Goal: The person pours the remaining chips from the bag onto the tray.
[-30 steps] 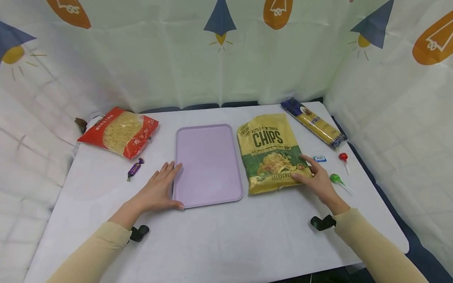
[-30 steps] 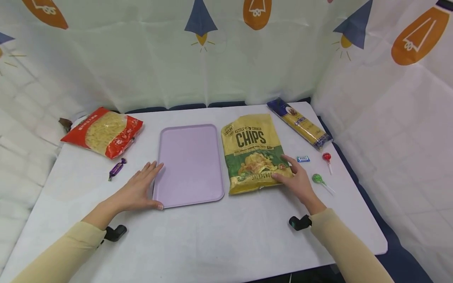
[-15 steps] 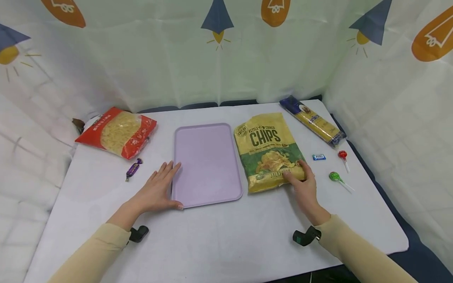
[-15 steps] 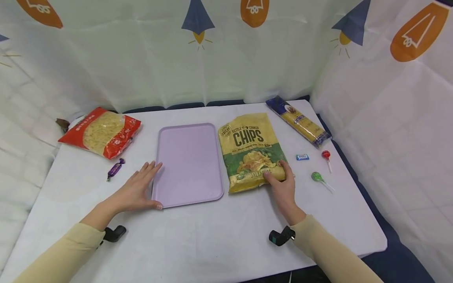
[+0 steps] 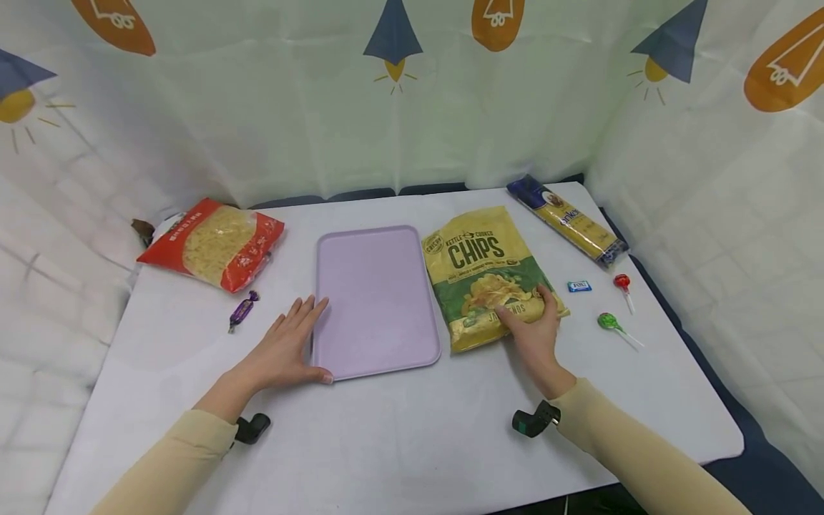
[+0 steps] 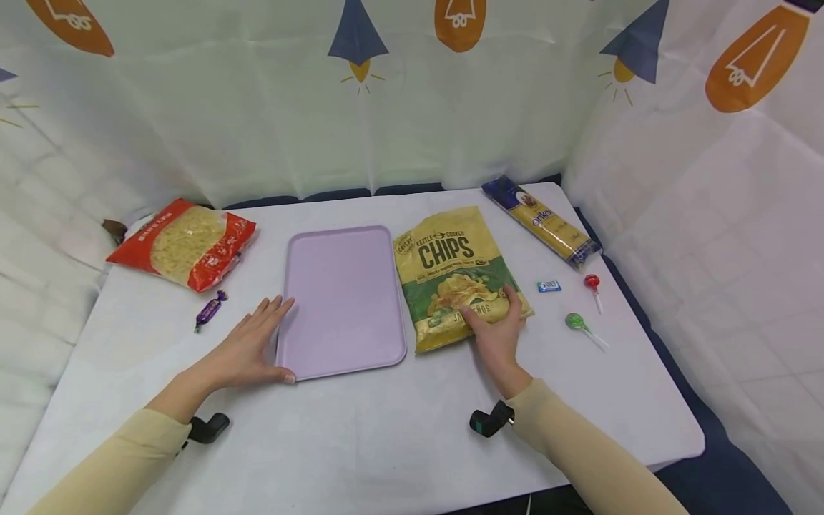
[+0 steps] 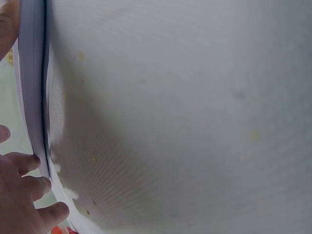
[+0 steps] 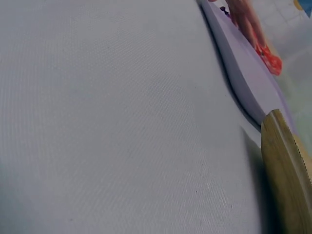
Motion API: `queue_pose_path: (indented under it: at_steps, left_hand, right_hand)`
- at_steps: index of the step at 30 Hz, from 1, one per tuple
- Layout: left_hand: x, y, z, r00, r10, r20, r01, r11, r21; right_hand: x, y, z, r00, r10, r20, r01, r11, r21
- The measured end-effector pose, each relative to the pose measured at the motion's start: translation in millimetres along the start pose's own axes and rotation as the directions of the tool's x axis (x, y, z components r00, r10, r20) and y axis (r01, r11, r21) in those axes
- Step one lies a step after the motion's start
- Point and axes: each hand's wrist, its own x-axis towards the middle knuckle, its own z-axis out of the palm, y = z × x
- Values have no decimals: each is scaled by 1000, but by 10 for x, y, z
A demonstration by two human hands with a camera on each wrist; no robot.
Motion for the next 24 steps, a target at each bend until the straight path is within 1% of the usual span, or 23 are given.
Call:
queue_pose_path:
  at_steps: [5, 7, 10, 17, 19, 24]
  left_hand:
    - [-6, 11, 1, 1000, -1, -2, 1, 1000, 2]
    - [-8, 18, -5, 1000, -1, -2, 1, 1000, 1]
    - [-10, 23, -5, 1000, 1, -1, -1, 1000, 3]
    - [-17, 25, 8, 1000, -2, -6, 2, 1000, 4]
    - [-18, 25, 8, 1000, -3, -6, 3, 1000, 4]
    - [-17, 21, 6, 1000, -5, -7, 5, 1000, 4]
  right_hand:
    - [22, 11, -5, 999, 23, 38, -25, 999, 48]
    - [23, 21, -10, 998, 28, 52, -31, 998, 52]
    - [18, 23, 0, 999, 22, 45, -25, 998, 58]
    - [-9, 2, 89, 1000, -22, -15, 23, 997, 70]
    - [-19, 1, 100, 1000, -17, -11, 17, 998, 64]
    - [-38, -7, 89, 999, 14, 35, -17, 997, 72]
